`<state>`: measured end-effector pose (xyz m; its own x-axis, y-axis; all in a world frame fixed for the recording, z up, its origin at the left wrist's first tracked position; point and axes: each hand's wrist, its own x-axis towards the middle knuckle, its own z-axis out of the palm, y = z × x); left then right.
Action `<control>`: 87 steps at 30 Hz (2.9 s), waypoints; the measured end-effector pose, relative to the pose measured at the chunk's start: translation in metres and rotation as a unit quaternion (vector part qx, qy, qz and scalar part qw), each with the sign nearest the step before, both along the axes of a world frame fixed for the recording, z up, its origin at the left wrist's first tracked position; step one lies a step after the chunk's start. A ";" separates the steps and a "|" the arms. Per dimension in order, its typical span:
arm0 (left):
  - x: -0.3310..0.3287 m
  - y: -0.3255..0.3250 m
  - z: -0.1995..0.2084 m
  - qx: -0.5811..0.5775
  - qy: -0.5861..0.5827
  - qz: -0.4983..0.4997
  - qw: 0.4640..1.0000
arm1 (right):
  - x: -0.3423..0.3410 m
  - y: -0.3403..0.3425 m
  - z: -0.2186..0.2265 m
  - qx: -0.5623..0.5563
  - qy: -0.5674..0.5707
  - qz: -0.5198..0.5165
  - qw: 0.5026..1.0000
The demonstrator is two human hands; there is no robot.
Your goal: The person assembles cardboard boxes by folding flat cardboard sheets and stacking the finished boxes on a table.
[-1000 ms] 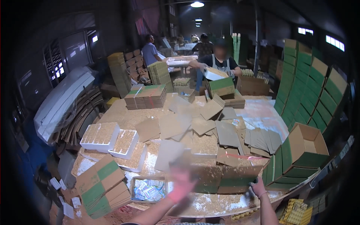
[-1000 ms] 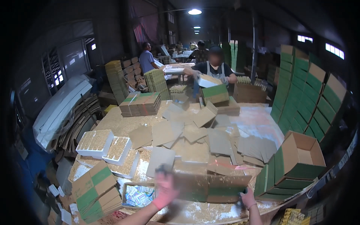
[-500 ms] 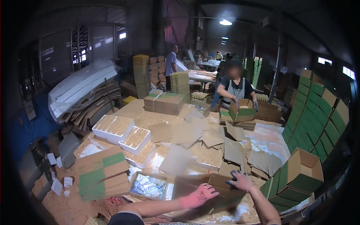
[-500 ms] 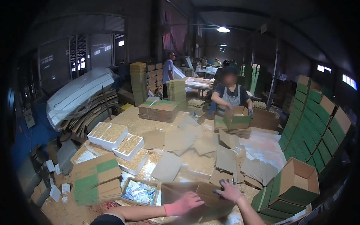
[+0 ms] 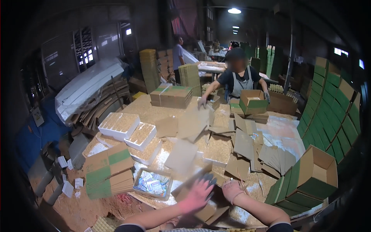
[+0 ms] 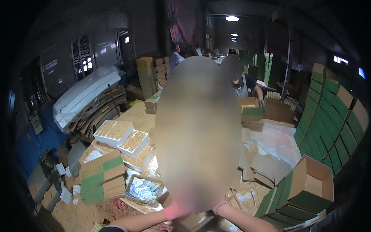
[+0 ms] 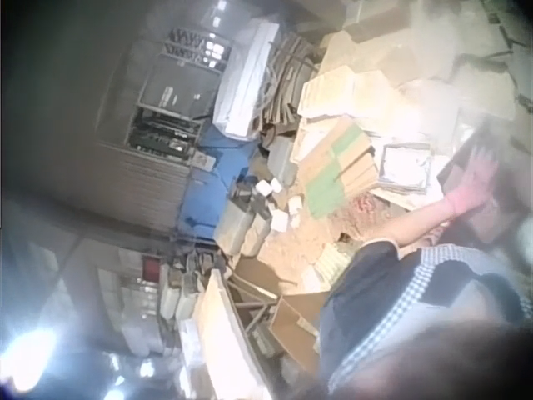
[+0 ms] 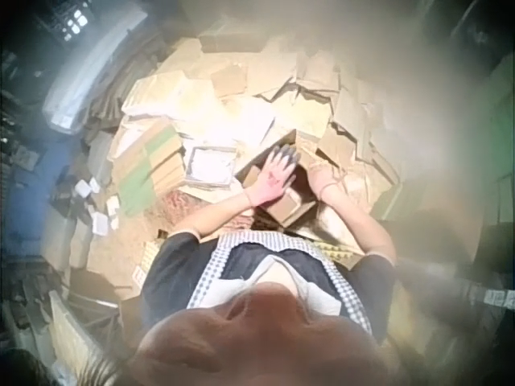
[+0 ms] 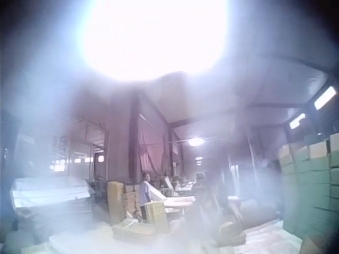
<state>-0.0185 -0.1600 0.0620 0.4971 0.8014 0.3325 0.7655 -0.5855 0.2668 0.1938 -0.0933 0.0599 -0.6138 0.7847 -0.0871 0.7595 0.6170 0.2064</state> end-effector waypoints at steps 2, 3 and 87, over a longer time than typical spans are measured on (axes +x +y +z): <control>0.007 0.027 -0.028 -0.018 -0.015 -0.020 1.000 | -0.001 -0.008 0.029 -0.027 0.136 0.013 0.990; -0.005 0.043 -0.058 -0.034 -0.029 -0.039 0.998 | 0.005 -0.017 0.058 -0.087 0.185 -0.006 0.979; -0.150 0.110 -0.072 -0.326 -0.368 0.022 0.871 | 0.015 0.074 0.032 -0.386 0.403 -0.118 0.822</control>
